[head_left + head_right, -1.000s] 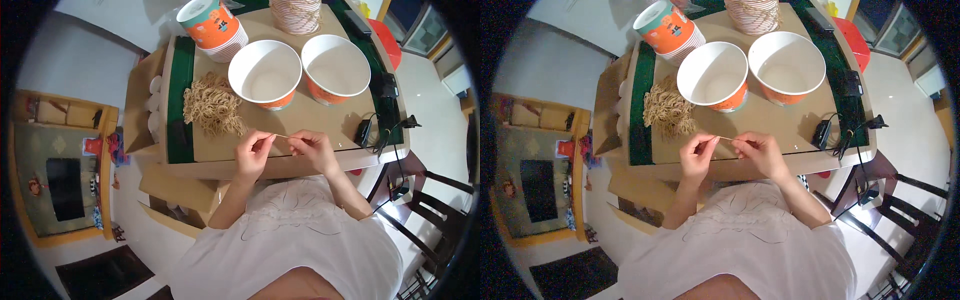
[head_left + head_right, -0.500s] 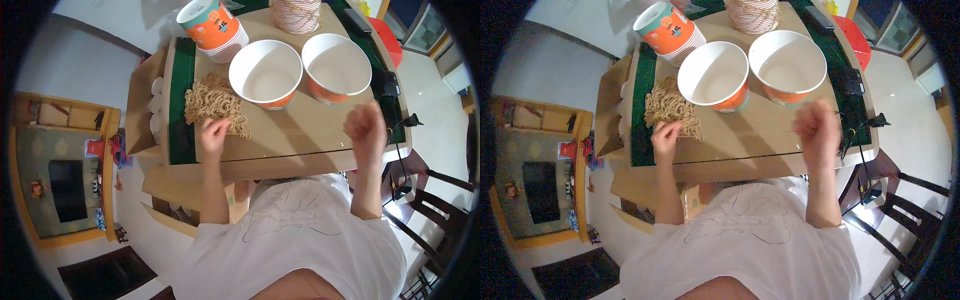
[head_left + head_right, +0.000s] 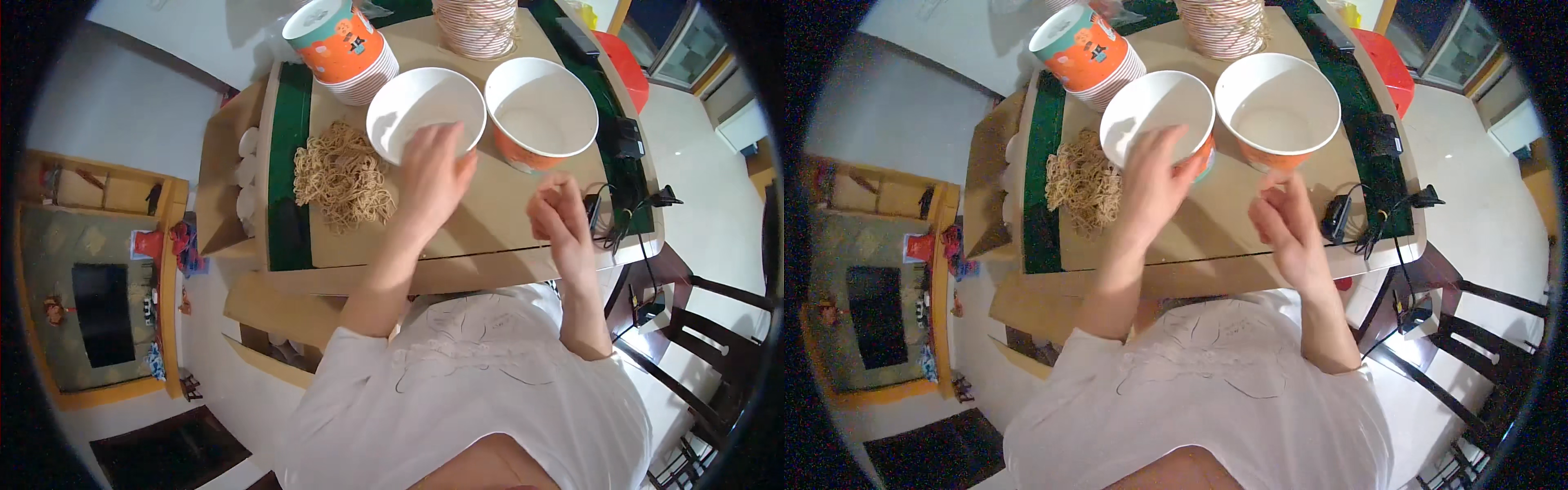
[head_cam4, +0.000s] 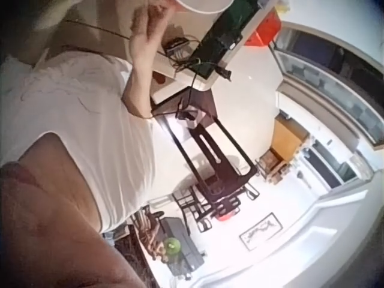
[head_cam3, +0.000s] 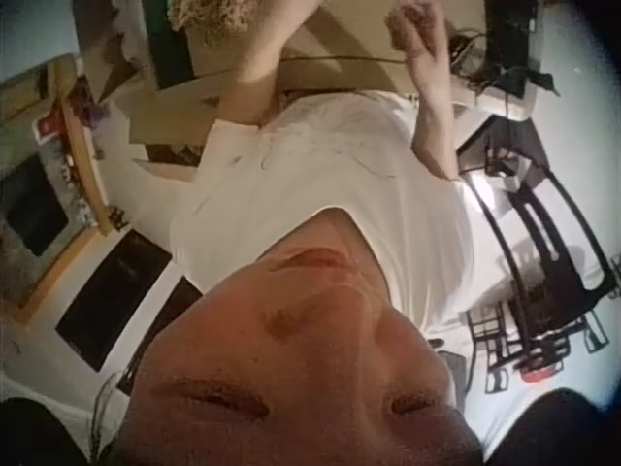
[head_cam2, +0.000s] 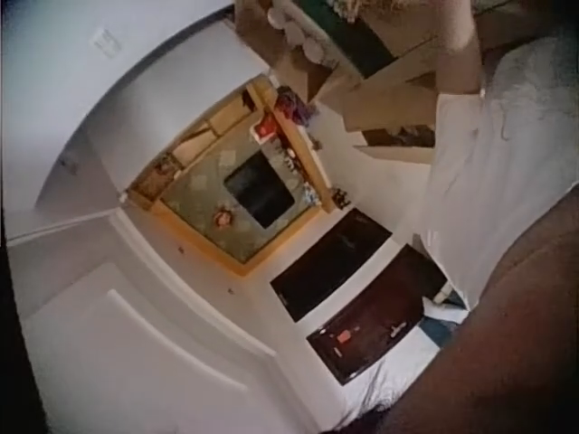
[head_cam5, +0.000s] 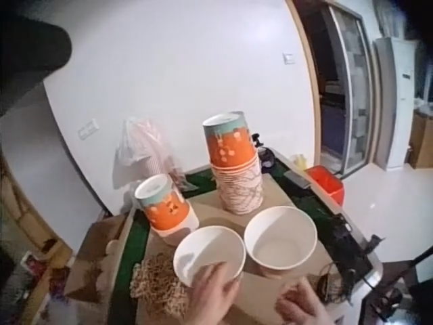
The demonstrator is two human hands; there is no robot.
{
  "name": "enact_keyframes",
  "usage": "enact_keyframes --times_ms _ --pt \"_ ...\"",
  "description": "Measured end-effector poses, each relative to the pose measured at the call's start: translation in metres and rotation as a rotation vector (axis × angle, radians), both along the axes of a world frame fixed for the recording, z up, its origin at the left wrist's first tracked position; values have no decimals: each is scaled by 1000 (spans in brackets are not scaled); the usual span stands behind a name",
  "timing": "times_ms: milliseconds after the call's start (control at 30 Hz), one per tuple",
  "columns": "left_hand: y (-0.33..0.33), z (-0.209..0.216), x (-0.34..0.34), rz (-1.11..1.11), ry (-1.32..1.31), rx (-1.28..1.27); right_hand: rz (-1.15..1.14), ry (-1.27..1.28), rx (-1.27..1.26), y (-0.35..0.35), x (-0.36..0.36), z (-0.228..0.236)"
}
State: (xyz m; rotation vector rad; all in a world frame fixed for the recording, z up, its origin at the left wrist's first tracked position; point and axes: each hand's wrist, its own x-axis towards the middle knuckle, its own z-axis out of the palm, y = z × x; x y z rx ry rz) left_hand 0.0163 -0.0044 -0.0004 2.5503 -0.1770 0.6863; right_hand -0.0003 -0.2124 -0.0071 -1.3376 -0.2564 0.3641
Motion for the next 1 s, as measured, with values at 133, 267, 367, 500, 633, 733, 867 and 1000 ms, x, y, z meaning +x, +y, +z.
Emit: enact_keyframes --times_ms 133,267,367,500,633,733,867,1000 --pt "5 5 5 44 276 40 57 -63 45 14 3 7" --pt "16 12 -38 -55 316 32 35 -104 -38 14 5 -21" --pt "10 10 -69 -105 433 75 88 27 85 18 2 -13" --pt "-3 32 -77 -232 212 -83 183 145 265 14 -4 -12" --pt "-23 35 -73 -310 170 -254 271 95 282 17 -14 2" --pt "-22 23 -70 -294 44 -132 281 -14 298 14 -17 -5" --pt "-22 23 -74 -295 152 -222 247 -185 38 8 -20 -13" --pt "-21 20 -73 -261 160 -212 127 -81 89 10 -23 -22"
